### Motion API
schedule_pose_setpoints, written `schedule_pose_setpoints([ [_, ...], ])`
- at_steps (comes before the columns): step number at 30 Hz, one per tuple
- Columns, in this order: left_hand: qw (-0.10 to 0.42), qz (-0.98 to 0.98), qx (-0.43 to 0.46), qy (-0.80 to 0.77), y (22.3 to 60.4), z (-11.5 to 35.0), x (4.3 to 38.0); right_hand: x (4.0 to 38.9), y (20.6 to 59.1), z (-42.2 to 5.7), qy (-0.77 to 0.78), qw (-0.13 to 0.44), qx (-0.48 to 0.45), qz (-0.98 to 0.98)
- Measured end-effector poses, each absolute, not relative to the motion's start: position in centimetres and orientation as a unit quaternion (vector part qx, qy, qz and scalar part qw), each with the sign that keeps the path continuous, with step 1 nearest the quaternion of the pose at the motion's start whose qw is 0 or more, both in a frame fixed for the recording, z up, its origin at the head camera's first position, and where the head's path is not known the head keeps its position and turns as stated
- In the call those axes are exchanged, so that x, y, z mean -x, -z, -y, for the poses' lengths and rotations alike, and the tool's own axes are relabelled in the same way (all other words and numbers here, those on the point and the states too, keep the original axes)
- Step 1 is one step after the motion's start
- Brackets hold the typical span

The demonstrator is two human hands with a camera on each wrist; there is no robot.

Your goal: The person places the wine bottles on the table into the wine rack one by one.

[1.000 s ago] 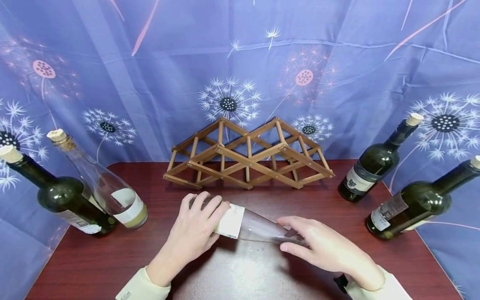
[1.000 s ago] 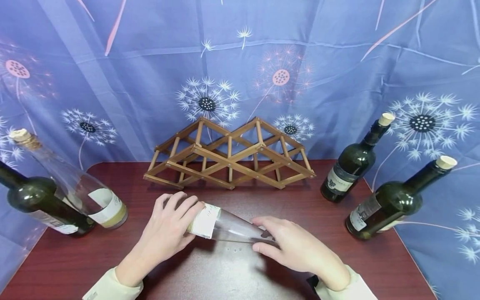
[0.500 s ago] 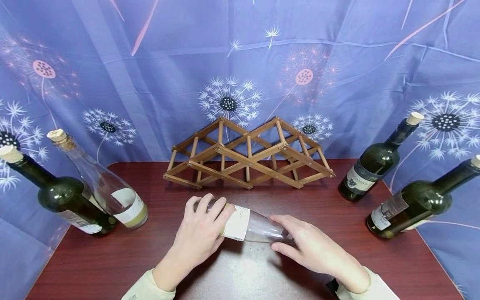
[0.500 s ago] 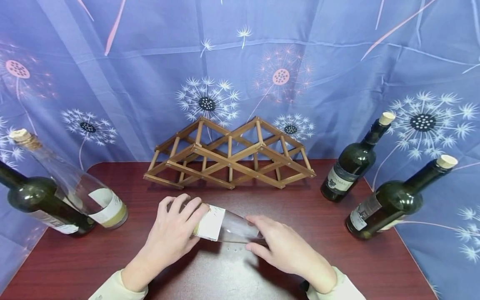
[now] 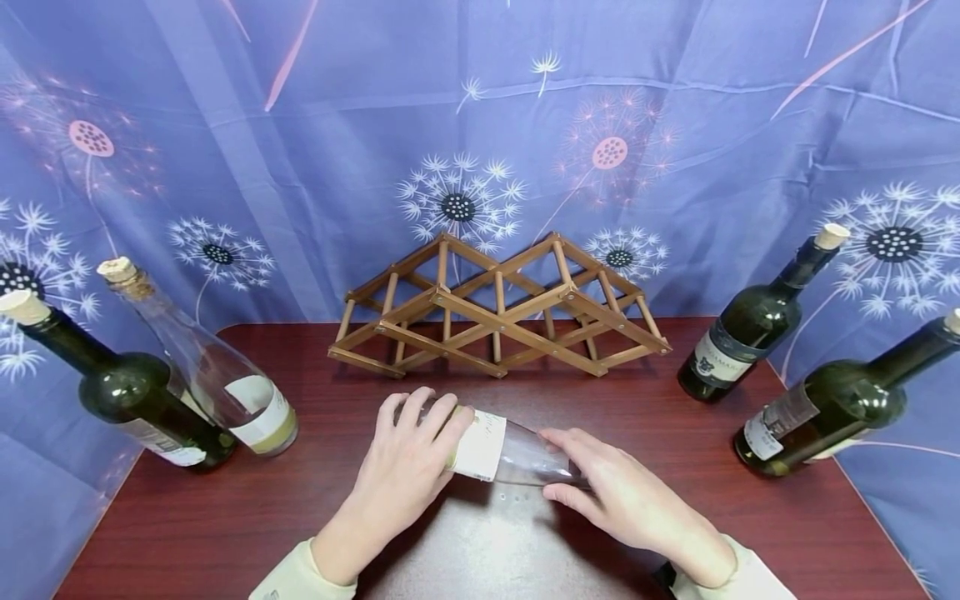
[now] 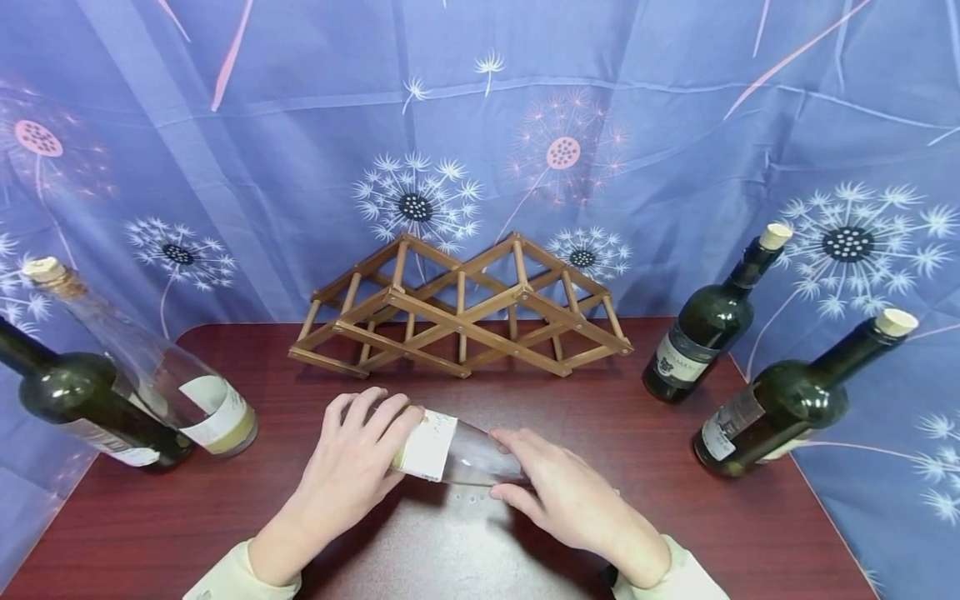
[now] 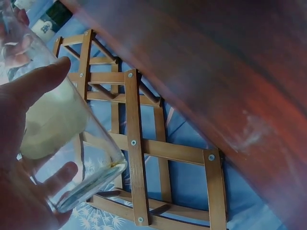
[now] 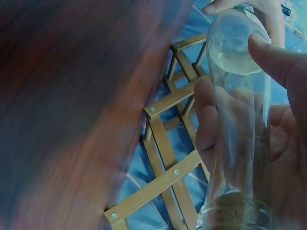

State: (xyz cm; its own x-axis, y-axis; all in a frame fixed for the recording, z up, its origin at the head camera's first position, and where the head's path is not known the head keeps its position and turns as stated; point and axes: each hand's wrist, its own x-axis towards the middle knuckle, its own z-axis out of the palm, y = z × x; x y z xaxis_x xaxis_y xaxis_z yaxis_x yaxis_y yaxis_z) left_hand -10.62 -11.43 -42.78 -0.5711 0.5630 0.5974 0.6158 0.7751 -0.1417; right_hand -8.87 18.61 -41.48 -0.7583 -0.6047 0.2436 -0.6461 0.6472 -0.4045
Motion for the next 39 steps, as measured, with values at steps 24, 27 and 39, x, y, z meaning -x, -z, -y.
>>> schedule_pose_setpoints([
  [24,0.231,0.915,0.300,0.139,41.7,13.4,11.0,9.0,41.7,-22.1,-0.219,0.073,-0.295,0.927],
  [27,0.231,0.915,0.296,0.147,41.7,13.8,11.1,8.9,41.7,-22.8,-0.214,0.071,-0.282,0.933],
  [39,0.201,0.925,0.274,0.170,41.3,15.0,11.1,8.6,41.7,-24.8,-0.216,0.064,-0.250,0.942],
])
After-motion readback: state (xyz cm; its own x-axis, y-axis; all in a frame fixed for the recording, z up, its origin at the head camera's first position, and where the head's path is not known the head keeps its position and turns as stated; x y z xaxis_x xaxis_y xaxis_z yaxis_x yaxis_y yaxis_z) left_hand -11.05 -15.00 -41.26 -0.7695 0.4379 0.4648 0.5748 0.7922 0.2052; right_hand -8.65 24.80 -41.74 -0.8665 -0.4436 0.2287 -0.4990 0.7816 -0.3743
